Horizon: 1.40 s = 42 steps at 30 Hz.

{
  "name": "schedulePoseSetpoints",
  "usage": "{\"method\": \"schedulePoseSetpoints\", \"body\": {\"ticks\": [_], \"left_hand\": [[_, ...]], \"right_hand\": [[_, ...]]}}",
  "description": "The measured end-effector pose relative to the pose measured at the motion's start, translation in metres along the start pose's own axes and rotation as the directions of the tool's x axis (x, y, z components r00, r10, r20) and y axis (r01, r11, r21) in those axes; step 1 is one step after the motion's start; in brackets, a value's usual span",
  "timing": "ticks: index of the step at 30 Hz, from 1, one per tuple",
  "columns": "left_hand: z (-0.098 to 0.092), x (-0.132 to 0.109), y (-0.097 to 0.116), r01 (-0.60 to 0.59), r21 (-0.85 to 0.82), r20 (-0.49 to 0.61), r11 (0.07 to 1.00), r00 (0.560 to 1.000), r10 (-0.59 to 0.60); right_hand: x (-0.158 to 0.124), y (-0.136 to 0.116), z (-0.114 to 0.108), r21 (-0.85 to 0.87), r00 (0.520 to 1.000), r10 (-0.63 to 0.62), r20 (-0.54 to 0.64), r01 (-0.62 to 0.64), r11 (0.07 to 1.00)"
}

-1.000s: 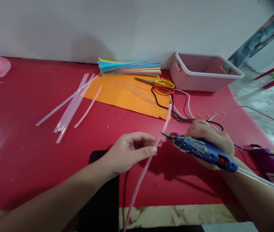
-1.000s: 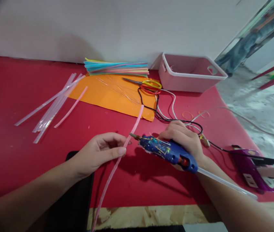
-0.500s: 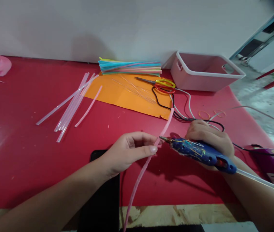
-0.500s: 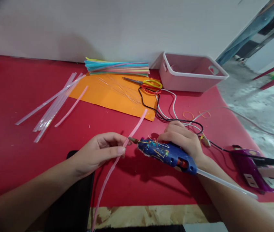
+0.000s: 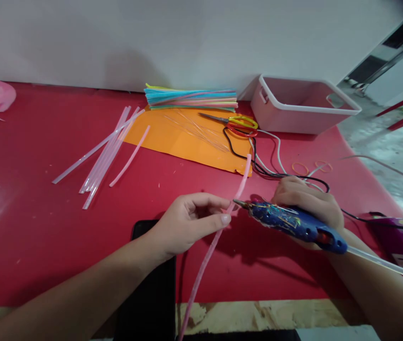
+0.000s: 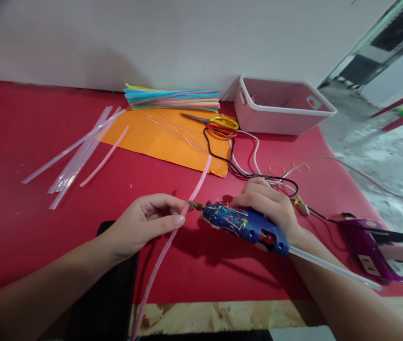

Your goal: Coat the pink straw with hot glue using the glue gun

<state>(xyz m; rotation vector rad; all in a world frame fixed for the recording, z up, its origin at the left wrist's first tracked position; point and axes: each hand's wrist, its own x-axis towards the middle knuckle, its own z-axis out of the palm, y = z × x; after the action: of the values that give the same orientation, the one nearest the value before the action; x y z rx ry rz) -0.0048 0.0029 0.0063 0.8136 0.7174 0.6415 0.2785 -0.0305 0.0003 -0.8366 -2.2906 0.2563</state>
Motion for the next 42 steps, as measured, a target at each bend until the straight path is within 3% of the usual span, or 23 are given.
{"method": "schedulePoseSetpoints", "body": {"ticks": [14, 42], "left_hand": [[-0.0031, -0.0001, -0.0024, -0.052, 0.078, 0.009, 0.996, 0.999, 0.051], [-0.0056, -0.0028, -0.0036, -0.08, 0.132, 0.092, 0.988, 0.993, 0.068]], "right_hand": [[-0.003, 0.0021, 0.0022, 0.01, 0.996, 0.025, -0.083, -0.024, 1.0], [-0.0088, 0.0078, -0.0033, -0.016, 0.999, 0.036, -0.033, -0.036, 0.999]]}}
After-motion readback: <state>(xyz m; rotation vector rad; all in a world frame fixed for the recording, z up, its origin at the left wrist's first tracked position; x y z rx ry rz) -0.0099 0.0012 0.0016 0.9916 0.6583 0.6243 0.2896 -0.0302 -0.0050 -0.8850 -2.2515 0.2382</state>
